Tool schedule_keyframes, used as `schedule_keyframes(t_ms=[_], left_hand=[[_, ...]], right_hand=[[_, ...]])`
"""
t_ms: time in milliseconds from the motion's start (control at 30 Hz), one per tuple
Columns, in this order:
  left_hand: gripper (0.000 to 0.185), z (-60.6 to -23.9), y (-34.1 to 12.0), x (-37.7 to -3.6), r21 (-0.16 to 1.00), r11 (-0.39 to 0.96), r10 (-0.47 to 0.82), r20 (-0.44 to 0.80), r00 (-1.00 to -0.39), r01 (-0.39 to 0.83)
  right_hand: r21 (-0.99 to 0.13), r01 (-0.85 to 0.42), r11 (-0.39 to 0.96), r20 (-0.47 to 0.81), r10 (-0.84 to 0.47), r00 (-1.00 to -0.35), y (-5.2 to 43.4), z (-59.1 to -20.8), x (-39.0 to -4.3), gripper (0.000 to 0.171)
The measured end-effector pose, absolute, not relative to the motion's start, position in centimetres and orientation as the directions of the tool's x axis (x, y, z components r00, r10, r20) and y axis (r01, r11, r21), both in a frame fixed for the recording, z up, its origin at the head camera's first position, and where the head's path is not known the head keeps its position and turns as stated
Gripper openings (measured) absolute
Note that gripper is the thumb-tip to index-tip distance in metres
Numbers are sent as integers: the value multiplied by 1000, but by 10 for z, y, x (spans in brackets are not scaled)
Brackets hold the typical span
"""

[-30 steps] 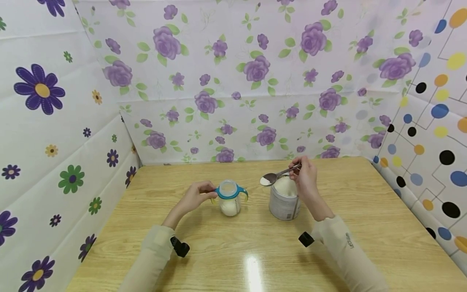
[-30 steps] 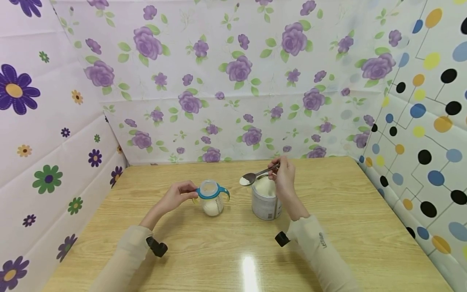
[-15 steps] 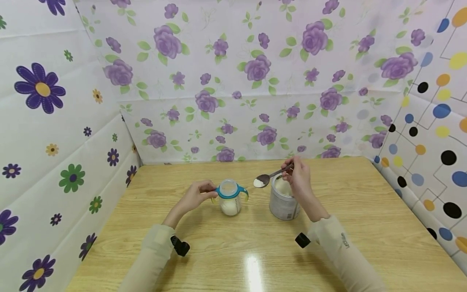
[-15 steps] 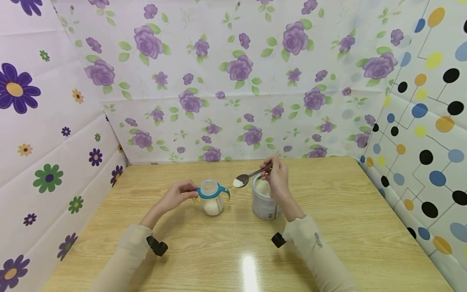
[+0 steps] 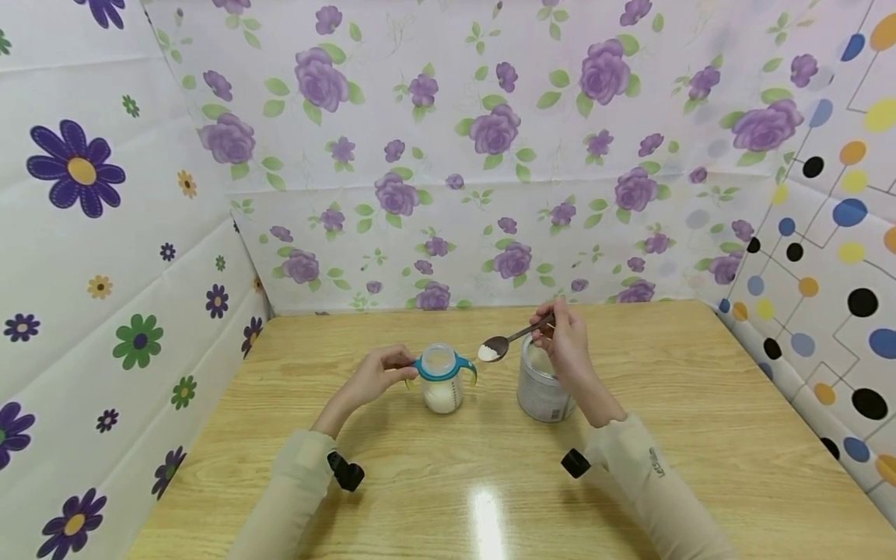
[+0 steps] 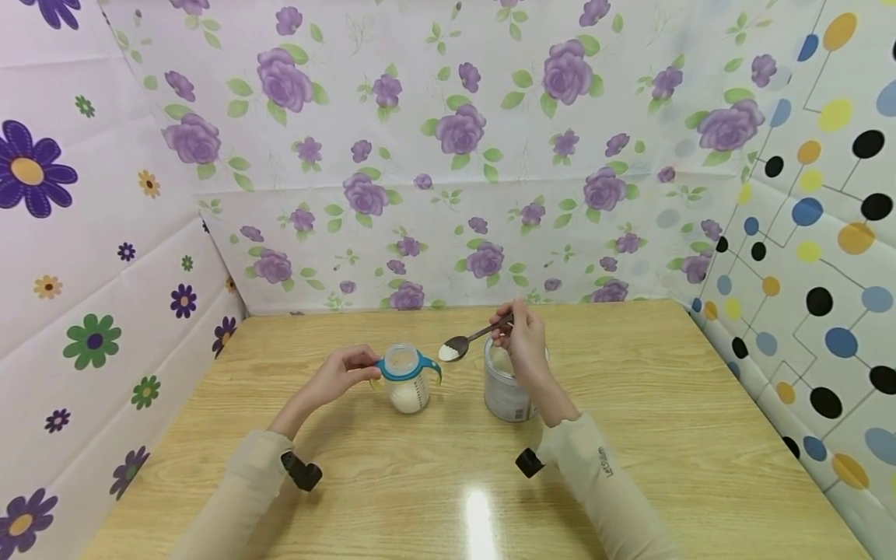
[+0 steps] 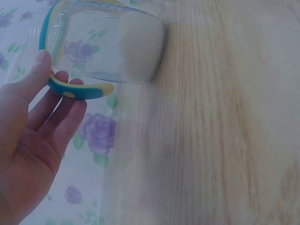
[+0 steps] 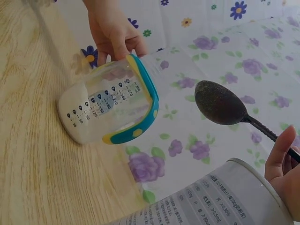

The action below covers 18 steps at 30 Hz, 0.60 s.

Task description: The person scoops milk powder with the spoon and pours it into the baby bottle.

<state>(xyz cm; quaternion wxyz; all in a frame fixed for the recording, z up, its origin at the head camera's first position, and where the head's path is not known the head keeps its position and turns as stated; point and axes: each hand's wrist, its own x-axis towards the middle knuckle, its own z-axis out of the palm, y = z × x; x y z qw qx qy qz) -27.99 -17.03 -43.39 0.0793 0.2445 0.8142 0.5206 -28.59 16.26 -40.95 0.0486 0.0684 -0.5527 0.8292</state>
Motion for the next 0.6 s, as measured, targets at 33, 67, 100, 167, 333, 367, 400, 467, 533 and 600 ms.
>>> schedule_keyframes(t_ms=[33, 67, 100, 167, 333, 367, 400, 467, 533, 600], left_hand=[[11, -434, -170, -280, 886, 341, 480, 124, -869, 315], [11, -433, -170, -280, 884, 345, 479, 123, -869, 315], [11, -433, -170, -280, 884, 346, 480, 122, -869, 315], [11, -438, -172, -283, 882, 347, 482, 124, -867, 319], [11, -451, -175, -291, 878, 344, 484, 139, -864, 334], [11, -451, -175, -291, 877, 344, 484, 142, -864, 337], [11, -447, -174, -289, 877, 343, 485, 141, -863, 336], [11, -440, -172, -284, 880, 341, 488, 136, -862, 332], [11, -434, -172, -281, 881, 339, 490, 133, -861, 329], [11, -433, -172, -281, 882, 340, 491, 129, -862, 326]], right_hand=[[-910, -155, -386, 165, 6, -986, 161, -409, -286, 44], [-911, -153, -383, 165, 3, -986, 160, -409, -285, 44], [-911, -150, -384, 162, 1, -987, 159, -409, -285, 43], [-909, -146, -390, 158, 1, -988, 157, -409, -285, 42], [-904, -139, -404, 152, -2, -988, 153, -410, -285, 43], [-904, -139, -405, 153, -2, -988, 153, -410, -285, 43], [-904, -139, -404, 151, 1, -989, 152, -410, -285, 43], [-906, -141, -399, 154, 0, -988, 151, -410, -285, 42], [-908, -145, -394, 159, -5, -987, 150, -409, -285, 41], [-910, -148, -387, 165, -9, -986, 148, -409, -285, 40]])
